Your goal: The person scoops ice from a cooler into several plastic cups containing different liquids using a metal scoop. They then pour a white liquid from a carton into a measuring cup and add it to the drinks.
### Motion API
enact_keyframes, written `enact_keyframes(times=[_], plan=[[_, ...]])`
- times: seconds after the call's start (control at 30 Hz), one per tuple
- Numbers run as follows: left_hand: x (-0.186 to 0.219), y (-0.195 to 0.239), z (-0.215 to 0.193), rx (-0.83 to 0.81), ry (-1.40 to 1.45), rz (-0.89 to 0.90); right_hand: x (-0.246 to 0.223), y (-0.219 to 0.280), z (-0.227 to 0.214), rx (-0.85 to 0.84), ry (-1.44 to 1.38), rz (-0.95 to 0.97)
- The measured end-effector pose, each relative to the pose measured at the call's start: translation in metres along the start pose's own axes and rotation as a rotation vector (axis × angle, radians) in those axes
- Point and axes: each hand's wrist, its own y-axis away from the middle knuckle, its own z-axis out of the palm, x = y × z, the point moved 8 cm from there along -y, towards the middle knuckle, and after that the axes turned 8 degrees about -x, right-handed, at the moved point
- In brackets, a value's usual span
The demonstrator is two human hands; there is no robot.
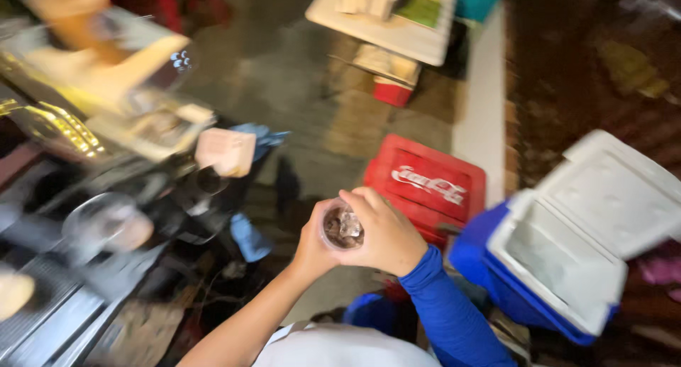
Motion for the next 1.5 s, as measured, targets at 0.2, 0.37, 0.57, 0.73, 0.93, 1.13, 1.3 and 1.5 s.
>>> enact_keyframes(times=[0.2, 0.37, 0.57, 0.73, 0.93, 1.13, 1.3, 1.5], plan=[[0.034, 0.093, -0.115, 0.158, -0.11, 0.035, -0.112, -0.039, 0.063, -0.152, -0.051, -0.083], [0.036, 0.188, -0.196, 0.263, -0.12, -0.048, -0.222, -0.054, 0.12, -0.169, -0.087, -0.321], [0.059, 0.291, -0.272, 0.4, -0.182, -0.056, -0.32, -0.062, 0.197, -0.355, -0.11, -0.401], [0.107, 0.36, -0.318, 0.555, -0.362, -0.008, -0.377, -0.073, 0.245, -0.386, -0.104, -0.452], [0.158, 0.453, -0.357, 0.703, -0.451, -0.078, -0.433, -0.116, 0.279, -0.302, -0.126, -0.608], [0.196, 0.517, -0.362, 0.86, -0.543, -0.11, -0.505, -0.197, 0.348, -0.175, -0.162, -0.722], [0.194, 0.568, -0.354, 1.004, -0.549, -0.17, -0.54, -0.24, 0.456, -0.33, -0.049, -0.514], [0.171, 0.631, -0.356, 1.119, -0.626, -0.244, -0.536, -0.238, 0.543, -0.495, -0.022, -0.327]])
